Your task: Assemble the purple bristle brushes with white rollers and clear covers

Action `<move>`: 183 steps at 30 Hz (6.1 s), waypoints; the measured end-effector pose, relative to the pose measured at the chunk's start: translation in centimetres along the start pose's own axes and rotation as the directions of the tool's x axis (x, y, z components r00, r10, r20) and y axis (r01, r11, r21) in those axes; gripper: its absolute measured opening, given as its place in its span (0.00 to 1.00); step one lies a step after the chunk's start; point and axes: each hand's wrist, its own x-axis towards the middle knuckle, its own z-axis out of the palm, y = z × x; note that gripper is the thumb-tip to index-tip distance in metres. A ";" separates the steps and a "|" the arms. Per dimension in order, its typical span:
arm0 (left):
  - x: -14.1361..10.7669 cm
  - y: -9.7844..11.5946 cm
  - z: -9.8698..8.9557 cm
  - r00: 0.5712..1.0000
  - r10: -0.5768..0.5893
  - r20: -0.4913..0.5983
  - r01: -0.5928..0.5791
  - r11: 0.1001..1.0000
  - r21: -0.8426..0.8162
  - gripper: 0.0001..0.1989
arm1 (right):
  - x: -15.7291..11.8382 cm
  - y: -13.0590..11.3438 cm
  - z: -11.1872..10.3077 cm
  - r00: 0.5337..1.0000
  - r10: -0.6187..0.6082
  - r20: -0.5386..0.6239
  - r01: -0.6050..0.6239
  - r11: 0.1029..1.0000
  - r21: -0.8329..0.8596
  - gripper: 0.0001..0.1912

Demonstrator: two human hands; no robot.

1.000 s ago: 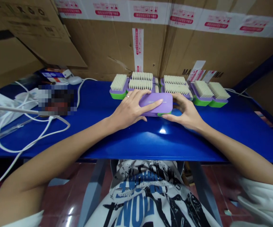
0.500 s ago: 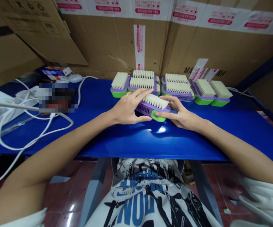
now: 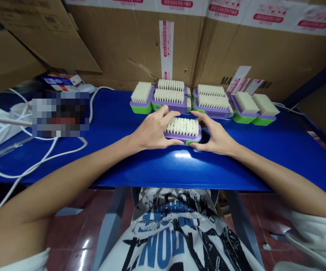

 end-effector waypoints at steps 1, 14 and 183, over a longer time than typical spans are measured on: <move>0.0 -0.1 0.0 1.000 -0.001 0.018 0.001 1.000 -0.006 0.49 | 0.1 0.0 -0.1 1.000 -0.009 0.015 0.010 1.000 -0.012 0.59; -0.2 -1.2 0.3 1.000 -0.003 0.029 0.003 1.000 0.006 0.47 | 2.4 1.7 -0.9 0.968 -0.229 0.105 0.237 0.969 -0.071 0.47; -3.9 -0.3 -1.7 0.982 0.061 0.178 0.033 0.876 -0.480 0.38 | -3.2 -3.3 -1.0 0.956 -0.269 0.115 0.291 0.917 -0.272 0.43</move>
